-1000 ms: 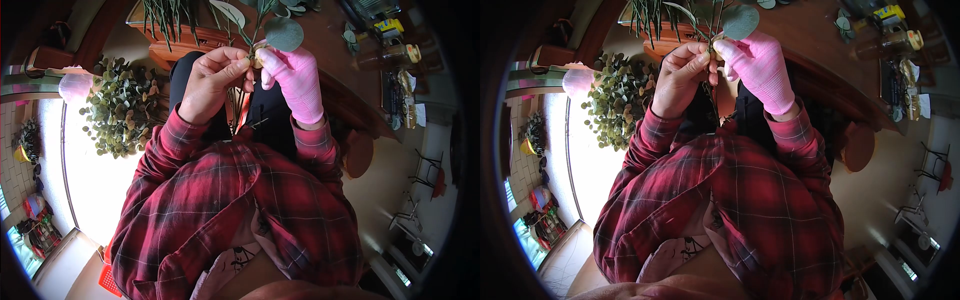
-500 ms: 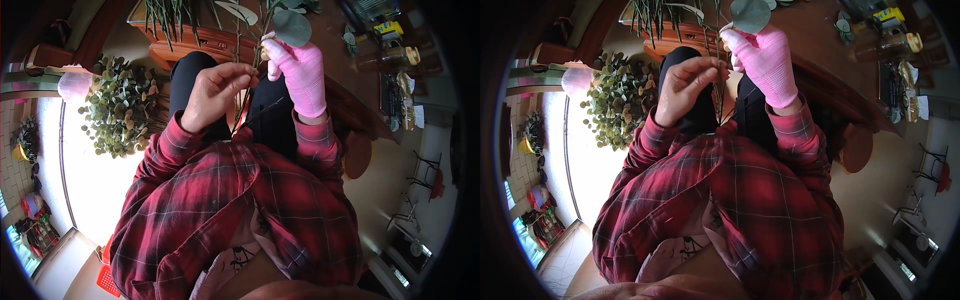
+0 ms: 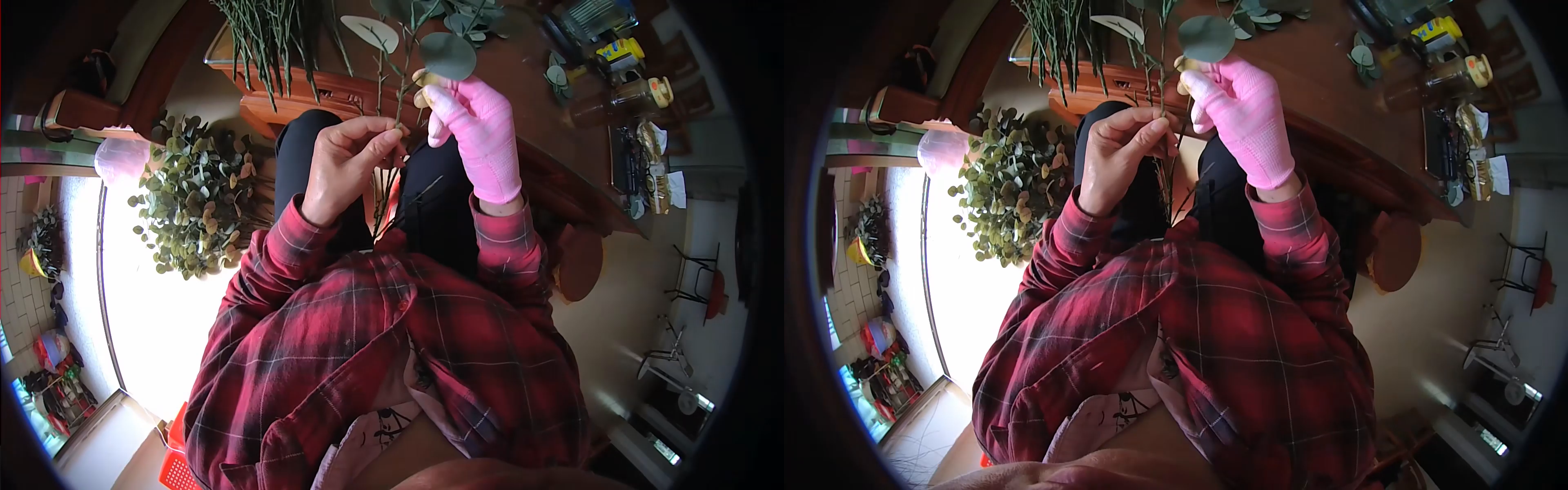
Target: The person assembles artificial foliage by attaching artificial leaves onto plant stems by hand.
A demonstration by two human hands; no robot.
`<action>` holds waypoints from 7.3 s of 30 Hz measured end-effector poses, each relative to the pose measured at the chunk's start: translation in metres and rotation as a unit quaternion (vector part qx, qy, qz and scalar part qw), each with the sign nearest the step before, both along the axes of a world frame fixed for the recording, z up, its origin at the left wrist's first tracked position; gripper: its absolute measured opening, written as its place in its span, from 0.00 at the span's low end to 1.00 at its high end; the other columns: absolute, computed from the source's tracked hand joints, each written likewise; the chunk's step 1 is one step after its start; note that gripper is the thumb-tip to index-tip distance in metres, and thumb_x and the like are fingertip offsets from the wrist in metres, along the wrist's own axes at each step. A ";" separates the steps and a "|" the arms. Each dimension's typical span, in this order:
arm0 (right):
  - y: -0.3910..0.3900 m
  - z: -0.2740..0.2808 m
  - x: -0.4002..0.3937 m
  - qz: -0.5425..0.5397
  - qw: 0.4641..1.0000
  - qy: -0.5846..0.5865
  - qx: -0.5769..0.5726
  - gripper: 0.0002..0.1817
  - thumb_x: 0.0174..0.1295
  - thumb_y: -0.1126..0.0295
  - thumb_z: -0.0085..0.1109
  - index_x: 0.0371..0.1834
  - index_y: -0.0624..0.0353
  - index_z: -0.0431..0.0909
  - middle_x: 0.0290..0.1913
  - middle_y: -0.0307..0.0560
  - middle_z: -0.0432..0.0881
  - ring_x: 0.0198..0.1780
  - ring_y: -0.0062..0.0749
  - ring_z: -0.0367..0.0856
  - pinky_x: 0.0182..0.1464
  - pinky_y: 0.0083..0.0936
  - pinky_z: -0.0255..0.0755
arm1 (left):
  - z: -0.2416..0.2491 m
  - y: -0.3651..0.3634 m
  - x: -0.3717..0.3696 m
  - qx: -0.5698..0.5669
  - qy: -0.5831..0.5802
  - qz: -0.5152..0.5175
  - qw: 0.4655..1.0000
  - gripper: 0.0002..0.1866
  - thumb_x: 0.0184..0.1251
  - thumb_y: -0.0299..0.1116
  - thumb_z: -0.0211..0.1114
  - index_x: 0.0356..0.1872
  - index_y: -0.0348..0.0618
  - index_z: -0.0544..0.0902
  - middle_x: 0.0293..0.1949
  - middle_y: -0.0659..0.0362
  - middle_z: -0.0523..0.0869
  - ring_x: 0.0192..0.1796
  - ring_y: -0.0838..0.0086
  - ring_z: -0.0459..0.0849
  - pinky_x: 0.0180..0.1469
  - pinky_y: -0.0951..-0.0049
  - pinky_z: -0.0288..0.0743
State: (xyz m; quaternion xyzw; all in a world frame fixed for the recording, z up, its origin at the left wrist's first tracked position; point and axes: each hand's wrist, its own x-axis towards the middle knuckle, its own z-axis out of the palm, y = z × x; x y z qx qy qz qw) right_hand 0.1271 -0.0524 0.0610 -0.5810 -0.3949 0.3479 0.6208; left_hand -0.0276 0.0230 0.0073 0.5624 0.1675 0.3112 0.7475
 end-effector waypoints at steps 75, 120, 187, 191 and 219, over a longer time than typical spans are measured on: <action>-0.040 -0.043 0.079 -0.136 0.968 0.199 0.073 0.09 0.62 0.74 0.59 0.44 0.67 0.78 0.35 0.49 0.81 0.27 0.22 0.78 0.28 0.17 0.73 | 0.003 0.002 0.018 -0.018 0.044 0.036 0.998 0.07 0.65 0.25 0.62 0.39 0.30 0.83 0.30 0.58 0.85 0.31 0.80 0.83 0.37 0.82 0.77; -0.010 -0.021 -0.021 -0.110 0.993 0.022 0.024 0.06 0.60 0.75 0.61 0.38 0.65 0.78 0.25 0.39 0.78 0.23 0.15 0.75 0.26 0.14 0.69 | -0.002 -0.014 0.021 0.033 -0.001 0.116 0.993 0.06 0.61 0.22 0.65 0.36 0.28 0.82 0.27 0.58 0.85 0.29 0.83 0.81 0.33 0.83 0.76; -0.023 -0.032 -0.021 -0.090 0.995 0.035 -0.014 0.09 0.63 0.71 0.58 0.42 0.66 0.78 0.24 0.38 0.77 0.23 0.17 0.73 0.27 0.14 0.67 | -0.007 -0.020 0.016 0.015 0.048 0.096 0.994 0.04 0.60 0.22 0.66 0.34 0.30 0.83 0.24 0.61 0.83 0.28 0.86 0.78 0.29 0.84 0.72; -0.024 -0.029 -0.021 -0.091 0.995 0.014 -0.025 0.10 0.63 0.71 0.57 0.43 0.65 0.78 0.24 0.38 0.76 0.23 0.17 0.73 0.28 0.15 0.67 | -0.006 -0.020 0.016 0.021 0.051 0.102 0.993 0.04 0.60 0.22 0.66 0.34 0.30 0.83 0.24 0.62 0.82 0.27 0.86 0.77 0.29 0.84 0.71; -0.024 -0.052 -0.029 -0.142 0.988 -0.054 0.012 0.06 0.62 0.74 0.58 0.39 0.65 0.78 0.22 0.38 0.76 0.22 0.17 0.72 0.27 0.16 0.66 | -0.003 -0.023 0.019 0.069 0.017 0.105 0.992 0.03 0.60 0.19 0.63 0.33 0.28 0.81 0.25 0.56 0.84 0.30 0.80 0.84 0.31 0.81 0.75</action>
